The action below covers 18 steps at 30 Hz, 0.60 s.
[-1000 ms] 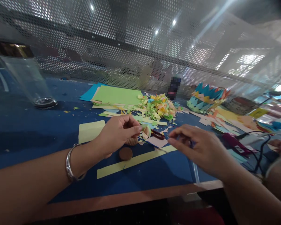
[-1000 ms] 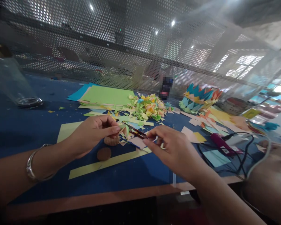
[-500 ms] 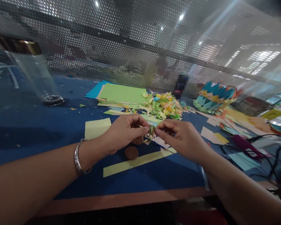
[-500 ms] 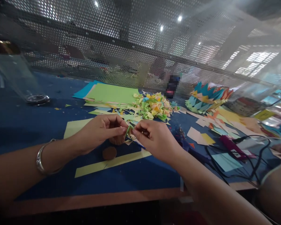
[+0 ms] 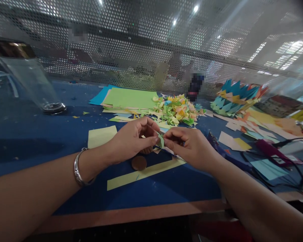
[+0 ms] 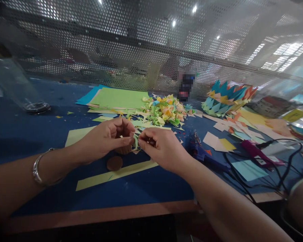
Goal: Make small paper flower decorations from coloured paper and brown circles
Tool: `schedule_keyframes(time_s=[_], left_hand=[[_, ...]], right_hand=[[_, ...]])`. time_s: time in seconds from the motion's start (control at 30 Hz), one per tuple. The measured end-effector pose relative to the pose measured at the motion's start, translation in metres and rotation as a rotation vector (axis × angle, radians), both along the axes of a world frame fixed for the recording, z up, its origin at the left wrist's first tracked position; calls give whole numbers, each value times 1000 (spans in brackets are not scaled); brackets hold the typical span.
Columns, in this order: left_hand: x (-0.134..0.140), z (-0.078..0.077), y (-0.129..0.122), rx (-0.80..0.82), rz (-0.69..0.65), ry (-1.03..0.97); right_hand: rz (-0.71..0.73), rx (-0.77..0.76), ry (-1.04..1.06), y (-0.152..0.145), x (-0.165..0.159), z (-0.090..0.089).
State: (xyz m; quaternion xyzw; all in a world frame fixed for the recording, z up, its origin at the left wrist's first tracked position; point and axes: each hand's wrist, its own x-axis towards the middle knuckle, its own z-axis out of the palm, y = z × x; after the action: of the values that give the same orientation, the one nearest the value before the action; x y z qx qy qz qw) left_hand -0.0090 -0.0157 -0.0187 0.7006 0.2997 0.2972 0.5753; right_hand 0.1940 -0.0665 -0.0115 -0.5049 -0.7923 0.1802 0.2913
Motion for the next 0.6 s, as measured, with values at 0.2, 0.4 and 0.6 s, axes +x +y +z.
schedule_keyframes(time_s=[0.2,0.4,0.6], left_hand=[[-8,5,13,242,185,56],[-18,11,23,134,193,171],[-32,23,34,91,216,233]], right_hand=[[-100,67,36,1,10,-1],[-159,61,-69,0,21,4],[-58,-69,-353,-9,21,5]])
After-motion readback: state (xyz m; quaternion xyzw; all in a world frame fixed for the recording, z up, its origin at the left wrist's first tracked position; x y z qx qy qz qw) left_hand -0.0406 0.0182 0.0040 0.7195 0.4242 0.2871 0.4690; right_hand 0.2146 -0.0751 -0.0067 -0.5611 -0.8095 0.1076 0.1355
